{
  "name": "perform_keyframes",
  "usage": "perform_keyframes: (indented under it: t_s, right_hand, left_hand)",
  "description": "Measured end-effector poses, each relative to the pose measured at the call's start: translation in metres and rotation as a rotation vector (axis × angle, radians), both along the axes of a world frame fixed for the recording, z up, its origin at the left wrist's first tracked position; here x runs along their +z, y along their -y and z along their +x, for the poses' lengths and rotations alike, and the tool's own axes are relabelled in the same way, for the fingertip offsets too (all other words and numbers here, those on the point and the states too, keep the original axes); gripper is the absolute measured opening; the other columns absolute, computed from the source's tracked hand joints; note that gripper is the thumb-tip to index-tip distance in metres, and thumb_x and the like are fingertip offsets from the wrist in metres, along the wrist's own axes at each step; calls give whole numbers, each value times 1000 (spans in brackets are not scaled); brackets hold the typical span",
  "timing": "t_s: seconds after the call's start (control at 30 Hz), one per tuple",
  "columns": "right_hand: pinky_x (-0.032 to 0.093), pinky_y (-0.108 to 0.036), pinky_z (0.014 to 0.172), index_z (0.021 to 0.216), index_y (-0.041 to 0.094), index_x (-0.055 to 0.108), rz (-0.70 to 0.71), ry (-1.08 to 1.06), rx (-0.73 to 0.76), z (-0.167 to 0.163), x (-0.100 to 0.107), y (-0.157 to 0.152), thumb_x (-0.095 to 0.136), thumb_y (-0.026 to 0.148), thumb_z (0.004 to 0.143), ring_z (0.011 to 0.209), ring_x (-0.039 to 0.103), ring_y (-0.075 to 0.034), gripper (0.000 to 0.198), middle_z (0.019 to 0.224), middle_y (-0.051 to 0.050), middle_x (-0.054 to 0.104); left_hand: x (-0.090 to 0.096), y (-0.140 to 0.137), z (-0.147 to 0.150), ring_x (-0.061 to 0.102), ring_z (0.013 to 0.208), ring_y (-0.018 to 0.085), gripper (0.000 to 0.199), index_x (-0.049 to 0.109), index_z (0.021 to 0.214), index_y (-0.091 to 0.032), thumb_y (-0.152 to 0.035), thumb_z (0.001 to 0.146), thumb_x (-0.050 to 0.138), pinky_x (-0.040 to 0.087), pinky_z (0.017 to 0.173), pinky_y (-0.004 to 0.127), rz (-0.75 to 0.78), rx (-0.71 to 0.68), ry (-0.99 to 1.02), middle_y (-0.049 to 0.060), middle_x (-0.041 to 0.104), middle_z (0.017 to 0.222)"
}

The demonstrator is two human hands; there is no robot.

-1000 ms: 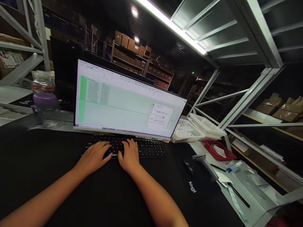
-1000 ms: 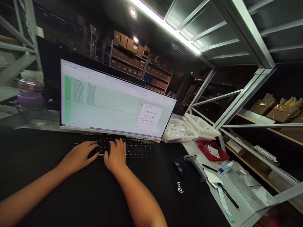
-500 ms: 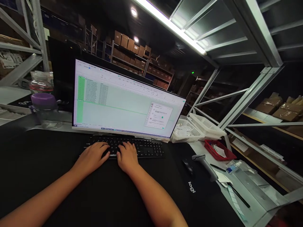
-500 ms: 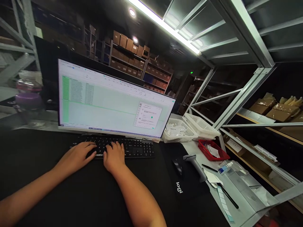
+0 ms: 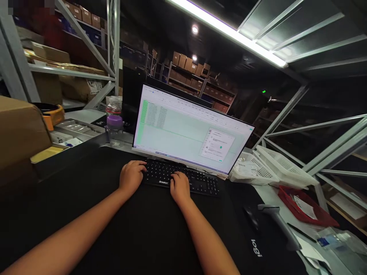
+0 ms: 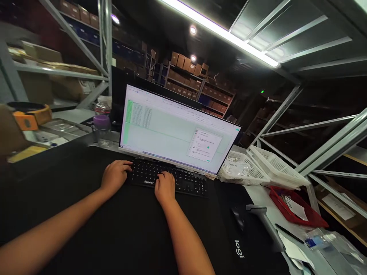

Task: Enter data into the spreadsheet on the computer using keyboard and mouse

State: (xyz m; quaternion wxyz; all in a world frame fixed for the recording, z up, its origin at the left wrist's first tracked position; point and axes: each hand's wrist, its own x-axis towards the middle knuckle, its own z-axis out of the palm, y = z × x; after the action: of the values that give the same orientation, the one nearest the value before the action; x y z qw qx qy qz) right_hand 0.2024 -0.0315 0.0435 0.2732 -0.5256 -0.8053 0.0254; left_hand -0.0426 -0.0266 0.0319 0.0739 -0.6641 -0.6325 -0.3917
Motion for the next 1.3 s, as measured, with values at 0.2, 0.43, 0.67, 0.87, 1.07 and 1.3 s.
perform_keyframes:
  t_s: [0.2,0.43,0.67,0.87,1.07,1.3]
  right_hand:
    - [48,-45,118,125,20,76,-11,-6,2,1,-1,0,57,16,98,130,64,-28,33,134,-12,72]
    - [47,-44,119,128,18,76,-15,-2,-12,1,0,1,57,18,99,130,64,-28,35,138,-13,70]
    - [48,-45,119,129,19,75,-14,-10,-12,1,-1,0,59,17,99,131,64,-27,34,137,-13,71]
    - [51,-44,117,129,17,75,-20,11,-7,1,2,1,61,20,99,129,65,-28,33,136,-12,72]
    - [47,-43,121,133,17,72,-3,28,-7,0,2,0,62,23,99,132,63,-27,36,137,-11,71]
    - [40,-45,127,138,18,69,-35,21,13,-2,3,0,59,19,99,140,59,-25,41,143,-12,67]
  left_hand:
    - [0,0,16,68,119,28,38,80,75,-26,-10,79,47,51,109,52,25,-161,-71,4,80,118]
    - [2,0,19,64,127,34,33,79,70,-24,-10,78,50,48,112,58,19,-210,-134,7,79,122]
    - [-3,-1,7,62,126,35,28,72,65,-23,-10,78,51,45,112,60,41,-79,-135,7,79,122]
    - [-9,-8,5,63,125,37,24,72,67,-23,-16,74,50,46,110,59,64,-159,-195,11,79,118]
    - [-14,-12,12,63,123,37,35,77,96,-18,-29,90,44,49,108,58,190,-91,-245,14,76,125]
    - [-40,-29,30,61,128,37,49,77,109,-14,-43,95,40,50,112,57,151,-184,-225,20,71,132]
